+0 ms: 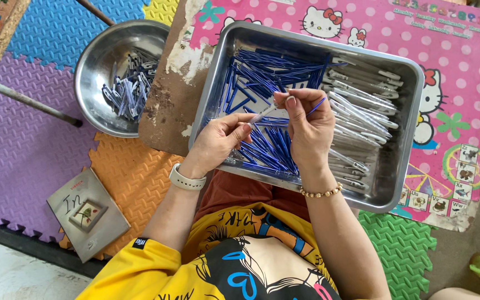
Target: The person sits on a colorful foam mat and assembles pens by inserting blue ink cartridges into white plastic barrels. They pick up a barrel and a cartridge from a metal tray, insert the cartridge, and place the completed pen into a metal bowl.
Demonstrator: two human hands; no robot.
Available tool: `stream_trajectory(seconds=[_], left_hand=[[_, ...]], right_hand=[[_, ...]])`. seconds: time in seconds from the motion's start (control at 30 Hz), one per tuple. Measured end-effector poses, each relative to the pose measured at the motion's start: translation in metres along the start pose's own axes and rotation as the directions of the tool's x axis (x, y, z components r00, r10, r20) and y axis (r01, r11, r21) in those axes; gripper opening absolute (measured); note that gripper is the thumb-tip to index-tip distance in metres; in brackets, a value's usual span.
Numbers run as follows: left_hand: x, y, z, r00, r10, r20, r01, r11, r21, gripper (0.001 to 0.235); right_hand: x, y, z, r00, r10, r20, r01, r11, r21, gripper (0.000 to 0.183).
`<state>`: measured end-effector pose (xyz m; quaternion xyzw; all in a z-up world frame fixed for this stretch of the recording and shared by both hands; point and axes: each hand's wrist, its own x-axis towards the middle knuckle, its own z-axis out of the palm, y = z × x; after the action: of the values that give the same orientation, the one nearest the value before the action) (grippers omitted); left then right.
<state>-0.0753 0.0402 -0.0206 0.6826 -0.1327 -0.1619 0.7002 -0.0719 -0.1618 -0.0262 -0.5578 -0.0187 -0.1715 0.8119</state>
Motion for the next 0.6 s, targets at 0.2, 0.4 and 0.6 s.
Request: stream_trajectory(seconds=[0.2, 0.4, 0.6], left_hand=[[0.003, -0.007, -0.003, 1.0, -0.002, -0.001, 0.002, 1.0, 0.002, 0.037], [0.001, 0.003, -0.002, 1.0, 0.013, -0.012, -0.012, 0.994, 0.106, 0.035], [0.004, -0.011, -0.001, 0.999, -0.003, -0.039, 0.005, 0.999, 0.036, 0.035]], right_hand=[[0.003, 0.004, -0.003, 0.999, -0.023, 0.025, 0.024, 0.998, -0.057, 0.012], [0.003, 0.004, -0.004, 0.998, -0.062, 0.021, 0.065, 0.99, -0.125, 0.014], [-0.001, -0.012, 0.008, 0.99, -0.132, 0.048, 0.139, 0.975, -0.175, 0.012]])
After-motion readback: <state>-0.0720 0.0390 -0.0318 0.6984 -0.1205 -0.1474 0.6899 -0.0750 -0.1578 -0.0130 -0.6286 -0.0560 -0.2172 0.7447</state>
